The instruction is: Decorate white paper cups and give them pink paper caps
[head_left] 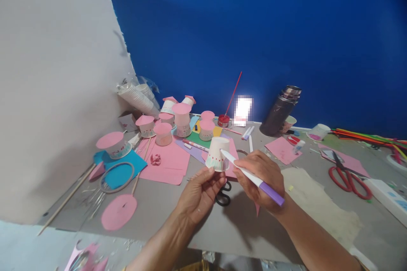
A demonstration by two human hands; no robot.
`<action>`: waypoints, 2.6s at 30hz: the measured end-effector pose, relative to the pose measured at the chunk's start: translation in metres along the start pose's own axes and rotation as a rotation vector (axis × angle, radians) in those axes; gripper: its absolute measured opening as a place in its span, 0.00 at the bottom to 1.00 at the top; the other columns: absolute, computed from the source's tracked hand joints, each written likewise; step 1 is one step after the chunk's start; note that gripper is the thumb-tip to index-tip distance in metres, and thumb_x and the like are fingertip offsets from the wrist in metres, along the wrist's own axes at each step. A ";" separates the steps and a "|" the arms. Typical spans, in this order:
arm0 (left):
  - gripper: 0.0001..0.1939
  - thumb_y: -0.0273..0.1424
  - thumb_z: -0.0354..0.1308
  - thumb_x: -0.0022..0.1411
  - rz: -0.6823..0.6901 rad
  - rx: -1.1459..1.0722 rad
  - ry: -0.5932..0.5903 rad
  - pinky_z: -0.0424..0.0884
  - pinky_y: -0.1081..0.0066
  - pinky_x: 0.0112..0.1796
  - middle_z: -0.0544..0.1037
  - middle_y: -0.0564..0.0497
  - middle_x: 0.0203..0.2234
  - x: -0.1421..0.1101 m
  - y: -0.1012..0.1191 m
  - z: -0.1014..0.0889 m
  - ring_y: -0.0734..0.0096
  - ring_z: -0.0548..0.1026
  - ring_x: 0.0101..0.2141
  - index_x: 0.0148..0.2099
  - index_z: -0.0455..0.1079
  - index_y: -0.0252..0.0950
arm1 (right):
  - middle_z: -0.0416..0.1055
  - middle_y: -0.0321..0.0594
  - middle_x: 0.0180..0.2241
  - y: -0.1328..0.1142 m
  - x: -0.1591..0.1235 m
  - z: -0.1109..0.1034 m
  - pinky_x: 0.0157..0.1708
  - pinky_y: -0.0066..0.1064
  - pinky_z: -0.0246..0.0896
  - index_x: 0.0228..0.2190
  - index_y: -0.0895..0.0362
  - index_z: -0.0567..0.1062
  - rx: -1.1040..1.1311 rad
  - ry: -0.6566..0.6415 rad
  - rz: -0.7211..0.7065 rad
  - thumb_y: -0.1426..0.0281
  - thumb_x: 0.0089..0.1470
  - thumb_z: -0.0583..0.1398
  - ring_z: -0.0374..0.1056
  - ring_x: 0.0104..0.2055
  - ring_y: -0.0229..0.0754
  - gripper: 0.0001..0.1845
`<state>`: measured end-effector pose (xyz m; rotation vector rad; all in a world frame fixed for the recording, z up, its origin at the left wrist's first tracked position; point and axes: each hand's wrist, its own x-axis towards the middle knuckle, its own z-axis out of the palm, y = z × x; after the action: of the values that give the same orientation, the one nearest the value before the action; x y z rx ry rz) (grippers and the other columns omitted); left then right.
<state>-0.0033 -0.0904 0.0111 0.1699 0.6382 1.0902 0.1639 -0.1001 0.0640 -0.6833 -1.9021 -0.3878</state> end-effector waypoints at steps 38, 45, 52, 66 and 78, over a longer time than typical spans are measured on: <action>0.05 0.16 0.58 0.63 0.014 -0.026 0.023 0.82 0.70 0.34 0.81 0.39 0.29 0.001 0.001 -0.003 0.66 0.82 0.29 0.37 0.76 0.23 | 0.75 0.37 0.26 0.002 0.001 -0.007 0.26 0.32 0.65 0.37 0.55 0.75 -0.023 -0.029 0.102 0.77 0.59 0.60 0.69 0.26 0.41 0.06; 0.08 0.16 0.56 0.65 0.015 -0.004 0.020 0.82 0.72 0.34 0.81 0.41 0.27 -0.001 0.002 0.000 0.68 0.81 0.28 0.35 0.76 0.25 | 0.74 0.36 0.24 0.001 0.000 -0.007 0.25 0.32 0.63 0.35 0.54 0.75 0.023 -0.056 0.094 0.77 0.58 0.59 0.67 0.23 0.40 0.06; 0.07 0.17 0.58 0.64 -0.003 -0.013 0.005 0.82 0.73 0.34 0.82 0.42 0.28 0.000 0.001 -0.002 0.69 0.82 0.29 0.35 0.76 0.26 | 0.77 0.36 0.26 0.000 -0.001 -0.004 0.28 0.32 0.67 0.39 0.54 0.75 0.076 -0.064 0.074 0.77 0.59 0.60 0.70 0.25 0.39 0.08; 0.07 0.16 0.57 0.64 0.003 -0.025 0.040 0.82 0.72 0.34 0.82 0.41 0.28 0.000 0.001 -0.002 0.68 0.82 0.28 0.35 0.76 0.25 | 0.75 0.37 0.25 0.002 0.000 -0.005 0.26 0.32 0.64 0.36 0.55 0.75 0.044 -0.048 0.090 0.78 0.59 0.60 0.68 0.25 0.40 0.07; 0.08 0.16 0.57 0.65 -0.017 0.001 0.019 0.82 0.73 0.34 0.81 0.41 0.27 -0.001 0.000 -0.001 0.69 0.81 0.28 0.35 0.76 0.24 | 0.75 0.37 0.26 0.000 0.000 -0.003 0.27 0.32 0.65 0.40 0.55 0.74 0.066 -0.046 0.064 0.79 0.59 0.60 0.69 0.25 0.39 0.09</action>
<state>-0.0040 -0.0913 0.0108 0.1552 0.6557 1.0765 0.1656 -0.1017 0.0656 -0.7124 -1.9227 -0.2692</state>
